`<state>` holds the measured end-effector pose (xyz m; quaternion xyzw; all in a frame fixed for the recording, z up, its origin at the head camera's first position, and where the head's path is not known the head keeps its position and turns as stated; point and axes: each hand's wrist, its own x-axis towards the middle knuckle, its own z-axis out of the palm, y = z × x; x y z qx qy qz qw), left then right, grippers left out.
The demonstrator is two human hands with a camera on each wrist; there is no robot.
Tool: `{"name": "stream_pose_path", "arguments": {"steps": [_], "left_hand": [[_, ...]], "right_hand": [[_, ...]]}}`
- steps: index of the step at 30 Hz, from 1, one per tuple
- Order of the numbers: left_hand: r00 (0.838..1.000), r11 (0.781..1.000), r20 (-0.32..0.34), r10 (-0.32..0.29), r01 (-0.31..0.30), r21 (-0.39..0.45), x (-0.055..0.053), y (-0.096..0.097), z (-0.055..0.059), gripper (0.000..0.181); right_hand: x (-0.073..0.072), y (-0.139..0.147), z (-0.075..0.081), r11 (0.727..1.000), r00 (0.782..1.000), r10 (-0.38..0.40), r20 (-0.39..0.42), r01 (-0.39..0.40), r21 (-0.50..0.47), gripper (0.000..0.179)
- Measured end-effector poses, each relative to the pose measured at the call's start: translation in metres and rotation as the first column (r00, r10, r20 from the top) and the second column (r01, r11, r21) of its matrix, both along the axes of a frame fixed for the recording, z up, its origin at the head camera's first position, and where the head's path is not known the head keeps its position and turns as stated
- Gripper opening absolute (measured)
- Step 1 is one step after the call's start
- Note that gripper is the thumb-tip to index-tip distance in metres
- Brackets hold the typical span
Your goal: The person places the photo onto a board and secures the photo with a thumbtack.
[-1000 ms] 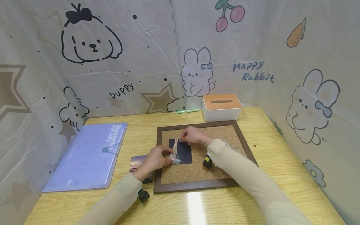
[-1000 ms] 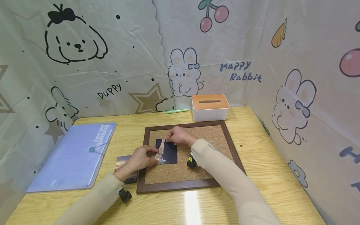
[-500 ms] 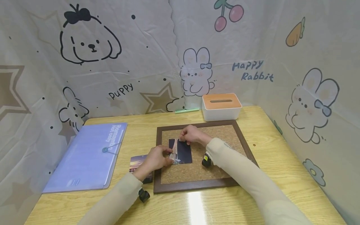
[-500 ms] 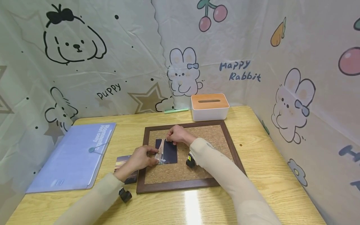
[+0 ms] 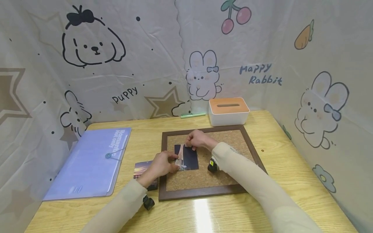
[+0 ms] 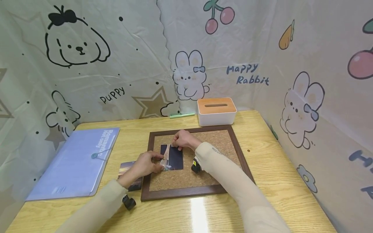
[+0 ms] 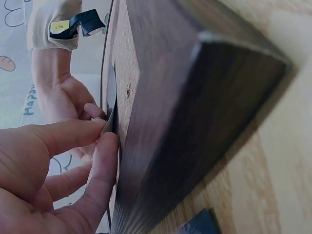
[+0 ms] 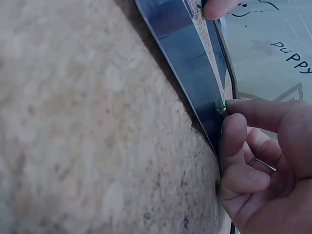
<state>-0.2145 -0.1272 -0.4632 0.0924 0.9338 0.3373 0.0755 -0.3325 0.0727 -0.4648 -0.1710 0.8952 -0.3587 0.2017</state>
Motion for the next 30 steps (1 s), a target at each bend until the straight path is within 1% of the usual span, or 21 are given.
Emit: {"name": "stream_pose_path", "arguments": {"steps": [4,9,11,15,22,24,27,30], "left_hand": [[1.0,1.0,-0.003,-0.003,0.003,-0.004,0.001,-0.0008,-0.0004,0.037],[1.0,0.999,-0.007,-0.005,0.005,0.038,0.0012,-0.0013,-0.0008,0.031],[1.0,0.998,0.001,-0.006,0.006,0.062,0.0012,-0.0014,-0.001,0.031],[1.0,0.997,0.02,-0.003,0.001,0.083,0.0015,-0.0016,-0.0007,0.032],[0.999,0.998,0.034,0.008,-0.01,0.063,0.0007,-0.0015,-0.0001,0.033],[0.999,0.999,0.03,0.012,-0.013,0.043,0.0003,-0.0011,0.0003,0.033],[1.0,1.0,0.018,0.012,-0.013,0.011,-0.0001,-0.0004,0.001,0.032],[1.0,1.0,0.0,0.007,-0.007,-0.005,-0.0003,0.0001,0.0014,0.031]], "right_hand": [[-0.0002,-0.0007,-0.0016,1.0,1.0,0.001,0.016,-0.001,0.014,0.01],[-0.0008,-0.0013,-0.002,1.0,1.0,-0.005,0.011,0.005,0.015,0.01],[-0.0014,-0.0017,-0.0023,1.0,1.0,-0.004,0.004,0.004,0.02,0.01],[-0.0025,-0.003,-0.0035,1.0,1.0,0.0,-0.006,0.0,0.032,0.01],[-0.0014,-0.0036,-0.0031,0.998,0.999,0.01,-0.051,-0.007,0.056,0.014],[-0.0007,-0.0029,-0.0021,0.998,0.998,0.018,-0.062,-0.014,0.061,0.015],[0.0,-0.0005,0.0006,0.998,0.998,0.027,-0.05,-0.025,0.052,0.016],[0.0006,0.0049,0.0042,0.999,0.999,0.025,-0.031,-0.024,0.022,0.013]]}}
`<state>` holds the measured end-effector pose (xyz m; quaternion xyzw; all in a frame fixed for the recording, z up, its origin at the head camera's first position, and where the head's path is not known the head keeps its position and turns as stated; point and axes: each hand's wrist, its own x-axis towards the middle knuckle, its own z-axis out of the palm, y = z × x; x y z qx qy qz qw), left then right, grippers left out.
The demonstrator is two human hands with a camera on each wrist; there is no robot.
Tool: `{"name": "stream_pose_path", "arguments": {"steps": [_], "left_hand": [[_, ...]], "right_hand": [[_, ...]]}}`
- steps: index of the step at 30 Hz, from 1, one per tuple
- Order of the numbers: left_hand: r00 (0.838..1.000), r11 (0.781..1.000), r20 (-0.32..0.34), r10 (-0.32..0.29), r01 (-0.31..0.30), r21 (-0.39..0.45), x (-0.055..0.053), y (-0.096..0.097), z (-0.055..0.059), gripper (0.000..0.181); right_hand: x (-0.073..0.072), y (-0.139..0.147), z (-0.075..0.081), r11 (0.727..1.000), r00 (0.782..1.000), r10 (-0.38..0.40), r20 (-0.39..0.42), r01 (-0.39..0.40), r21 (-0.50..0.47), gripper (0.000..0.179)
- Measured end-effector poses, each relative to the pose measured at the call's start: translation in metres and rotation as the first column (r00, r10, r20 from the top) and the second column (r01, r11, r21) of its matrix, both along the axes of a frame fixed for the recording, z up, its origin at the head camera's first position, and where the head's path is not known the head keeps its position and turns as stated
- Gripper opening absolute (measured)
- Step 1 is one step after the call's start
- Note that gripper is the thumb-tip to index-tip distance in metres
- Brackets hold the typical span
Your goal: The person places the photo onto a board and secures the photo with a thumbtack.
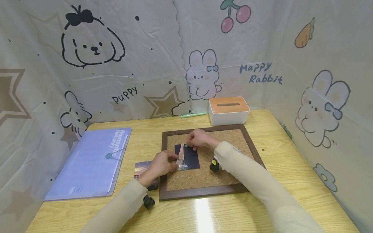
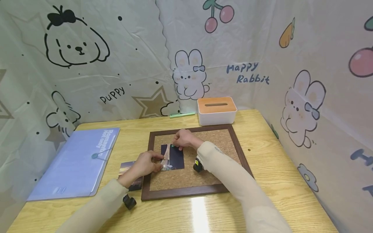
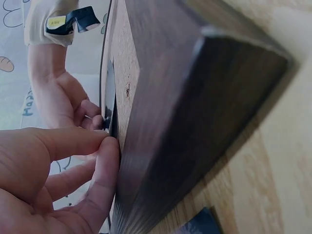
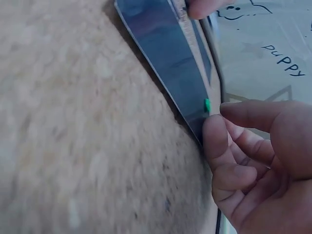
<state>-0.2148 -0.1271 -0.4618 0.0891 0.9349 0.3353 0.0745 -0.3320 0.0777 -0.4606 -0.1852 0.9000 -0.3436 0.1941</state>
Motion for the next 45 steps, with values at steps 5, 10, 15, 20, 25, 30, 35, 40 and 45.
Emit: {"name": "stream_pose_path", "arguments": {"steps": [5,10,15,20,25,30,35,40,45], "left_hand": [[1.0,1.0,-0.013,0.003,-0.003,0.015,0.0,0.0,0.0,0.03],[1.0,0.997,0.003,0.021,-0.022,0.073,0.001,-0.002,-0.001,0.032],[0.999,0.982,0.033,0.021,-0.027,0.187,0.002,-0.007,-0.002,0.03],[0.996,0.962,0.082,0.029,-0.05,0.268,0.003,-0.015,0.0,0.031],[0.994,0.958,0.097,0.057,-0.082,0.274,0.009,-0.028,0.005,0.033],[0.989,0.957,0.122,0.083,-0.113,0.267,0.015,-0.043,0.01,0.036],[0.99,0.954,0.11,0.094,-0.121,0.275,0.018,-0.057,0.015,0.04],[0.988,0.952,0.103,0.116,-0.14,0.271,0.023,-0.071,0.018,0.043],[0.987,0.959,0.079,0.141,-0.156,0.238,0.032,-0.089,0.016,0.042]], "right_hand": [[0.003,0.016,0.009,0.999,1.0,0.013,-0.004,-0.013,-0.038,0.011],[0.007,0.037,0.018,0.997,0.999,0.016,-0.03,-0.018,-0.078,0.015],[0.011,0.06,0.026,0.991,1.0,0.005,-0.031,-0.009,-0.135,0.019],[0.016,0.083,0.032,0.99,0.999,-0.011,-0.05,0.004,-0.143,0.023],[0.022,0.104,0.036,0.991,0.997,-0.033,-0.063,0.025,-0.13,0.024],[0.028,0.121,0.04,0.991,0.996,-0.06,-0.06,0.052,-0.126,0.025],[0.03,0.138,0.043,0.987,0.994,-0.077,-0.077,0.065,-0.148,0.024],[0.034,0.155,0.045,0.989,0.994,-0.09,-0.066,0.081,-0.127,0.026],[0.041,0.172,0.048,0.987,0.991,-0.123,-0.043,0.118,-0.109,0.028]]}}
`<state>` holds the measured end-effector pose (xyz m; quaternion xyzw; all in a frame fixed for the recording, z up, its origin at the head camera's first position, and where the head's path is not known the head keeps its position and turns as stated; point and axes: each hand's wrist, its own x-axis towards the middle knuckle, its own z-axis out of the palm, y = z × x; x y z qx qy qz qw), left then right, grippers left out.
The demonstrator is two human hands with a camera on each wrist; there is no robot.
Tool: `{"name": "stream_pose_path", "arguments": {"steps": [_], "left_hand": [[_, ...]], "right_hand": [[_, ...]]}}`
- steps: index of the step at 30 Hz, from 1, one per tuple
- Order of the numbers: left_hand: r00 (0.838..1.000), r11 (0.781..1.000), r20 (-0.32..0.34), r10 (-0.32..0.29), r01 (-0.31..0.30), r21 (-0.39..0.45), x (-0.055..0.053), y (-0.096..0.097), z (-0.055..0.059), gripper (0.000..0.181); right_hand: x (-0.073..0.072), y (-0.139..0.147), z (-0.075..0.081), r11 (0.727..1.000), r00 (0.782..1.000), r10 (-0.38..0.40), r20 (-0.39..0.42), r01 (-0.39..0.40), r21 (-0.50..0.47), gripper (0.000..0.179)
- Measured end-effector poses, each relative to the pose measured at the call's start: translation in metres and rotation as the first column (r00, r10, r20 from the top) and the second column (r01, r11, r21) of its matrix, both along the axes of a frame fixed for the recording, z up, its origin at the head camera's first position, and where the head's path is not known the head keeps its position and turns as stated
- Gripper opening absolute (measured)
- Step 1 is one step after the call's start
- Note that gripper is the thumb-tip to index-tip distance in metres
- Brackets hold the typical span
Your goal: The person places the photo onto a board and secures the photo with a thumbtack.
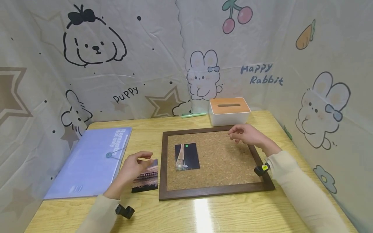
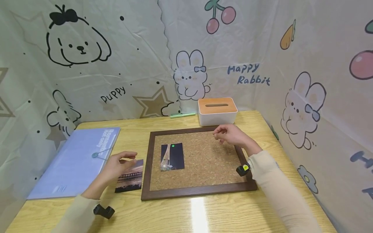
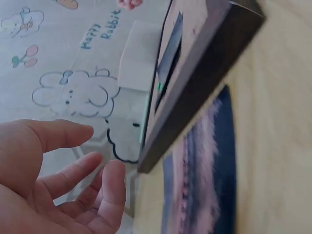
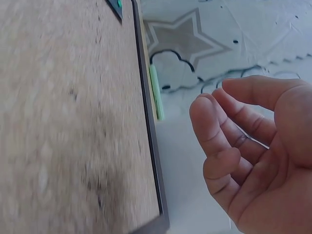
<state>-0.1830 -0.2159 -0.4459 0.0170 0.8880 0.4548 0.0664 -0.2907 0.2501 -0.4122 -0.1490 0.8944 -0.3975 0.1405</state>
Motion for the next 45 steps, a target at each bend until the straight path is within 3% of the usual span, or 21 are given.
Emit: {"name": "stream_pose_path", "arguments": {"steps": [13,21,25,31,45], "left_hand": [[0.993,0.996,0.075,0.091,-0.089,-0.023,0.026,-0.045,-0.014,0.046],[0.986,0.989,0.098,0.137,-0.131,-0.068,0.032,-0.05,-0.024,0.046],[0.986,0.983,0.079,0.149,-0.139,-0.118,0.033,-0.05,-0.027,0.048],[0.992,0.968,0.016,0.127,-0.12,-0.22,0.033,-0.048,-0.031,0.052],[0.998,0.947,-0.022,0.055,-0.06,-0.315,0.033,-0.041,-0.028,0.059]], "right_hand": [[0.006,0.047,-0.011,0.998,0.998,-0.064,0.015,0.064,-0.004,0.036],[0.011,0.064,-0.015,0.996,0.996,-0.084,0.041,0.084,-0.006,0.035],[0.012,0.072,-0.017,0.996,0.996,-0.085,0.041,0.086,-0.014,0.037],[0.015,0.082,-0.02,0.993,0.991,-0.118,0.058,0.119,-0.014,0.041],[0.018,0.107,-0.033,0.989,0.986,-0.144,0.078,0.14,0.054,0.038]]}}
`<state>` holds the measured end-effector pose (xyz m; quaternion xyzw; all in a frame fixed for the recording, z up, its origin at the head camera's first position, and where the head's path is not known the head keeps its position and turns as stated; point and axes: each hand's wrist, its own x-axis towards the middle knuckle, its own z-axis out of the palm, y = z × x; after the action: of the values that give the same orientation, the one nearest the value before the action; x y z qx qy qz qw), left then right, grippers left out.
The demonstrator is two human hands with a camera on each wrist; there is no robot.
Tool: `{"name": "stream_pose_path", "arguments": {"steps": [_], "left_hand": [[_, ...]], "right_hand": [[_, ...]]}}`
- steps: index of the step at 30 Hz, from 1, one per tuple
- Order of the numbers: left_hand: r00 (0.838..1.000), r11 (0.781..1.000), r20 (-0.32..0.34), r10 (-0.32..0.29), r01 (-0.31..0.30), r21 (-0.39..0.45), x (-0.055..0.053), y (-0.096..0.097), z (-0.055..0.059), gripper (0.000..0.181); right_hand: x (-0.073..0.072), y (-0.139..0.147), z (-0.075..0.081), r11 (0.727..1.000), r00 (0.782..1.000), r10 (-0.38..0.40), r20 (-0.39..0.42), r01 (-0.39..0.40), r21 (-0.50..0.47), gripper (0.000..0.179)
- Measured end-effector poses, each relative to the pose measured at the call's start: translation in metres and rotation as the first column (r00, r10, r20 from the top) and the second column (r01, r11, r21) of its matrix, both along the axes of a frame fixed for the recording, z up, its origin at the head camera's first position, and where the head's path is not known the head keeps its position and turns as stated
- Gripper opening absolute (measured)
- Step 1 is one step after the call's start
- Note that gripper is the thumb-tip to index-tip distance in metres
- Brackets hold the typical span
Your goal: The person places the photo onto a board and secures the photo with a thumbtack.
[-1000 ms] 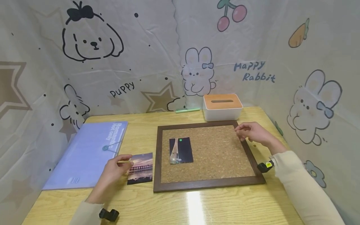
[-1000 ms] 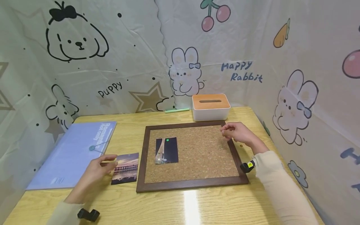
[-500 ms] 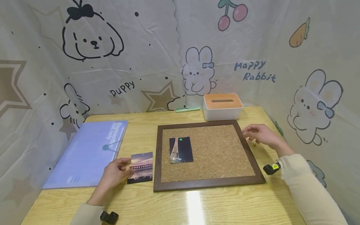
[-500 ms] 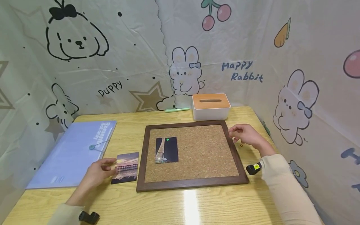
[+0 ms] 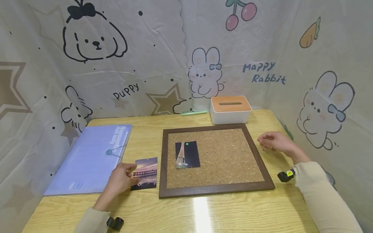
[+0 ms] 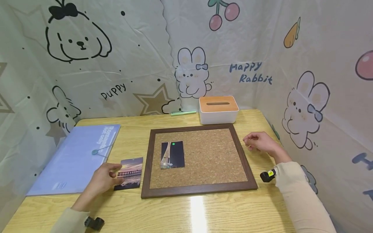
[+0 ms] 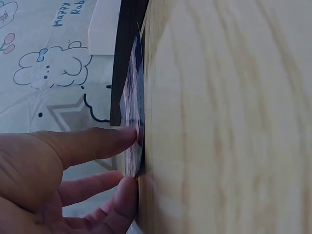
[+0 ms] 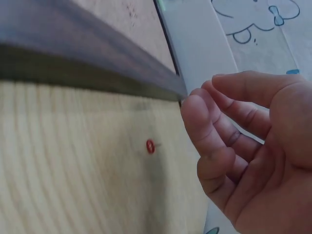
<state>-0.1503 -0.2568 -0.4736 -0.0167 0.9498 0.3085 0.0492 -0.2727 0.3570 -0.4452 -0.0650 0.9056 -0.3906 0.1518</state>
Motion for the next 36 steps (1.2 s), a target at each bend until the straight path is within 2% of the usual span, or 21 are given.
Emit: {"name": "stream_pose_path", "arguments": {"steps": [7,15,21,28,32,36], "left_hand": [[1.0,0.998,0.013,0.014,-0.015,0.055,0.0,-0.003,0.0,0.058],[0.998,0.995,0.04,0.046,-0.049,0.09,-0.004,-0.009,0.003,0.039],[0.991,0.979,0.112,0.068,-0.088,0.186,-0.004,-0.013,0.007,0.037],[0.991,0.972,0.12,0.057,-0.082,0.221,-0.005,-0.019,0.008,0.038],[0.99,0.954,0.132,0.055,-0.091,0.284,-0.006,-0.021,0.008,0.04],[0.987,0.921,0.153,0.046,-0.101,0.376,-0.007,-0.022,0.009,0.041]], "right_hand": [[0.001,0.011,-0.008,0.999,1.0,-0.013,0.026,0.012,0.046,0.037],[0.004,0.013,-0.013,0.997,0.999,-0.028,0.022,0.026,0.075,0.025],[0.003,0.014,-0.021,0.991,1.0,0.004,-0.012,-0.002,0.131,0.018],[0.002,0.012,-0.025,0.984,0.998,0.02,-0.062,-0.008,0.179,0.013],[0.002,0.012,-0.025,0.979,0.997,0.03,-0.072,-0.015,0.201,0.012],[0.001,0.013,-0.024,0.981,0.997,0.021,-0.069,-0.008,0.194,0.013]]}}
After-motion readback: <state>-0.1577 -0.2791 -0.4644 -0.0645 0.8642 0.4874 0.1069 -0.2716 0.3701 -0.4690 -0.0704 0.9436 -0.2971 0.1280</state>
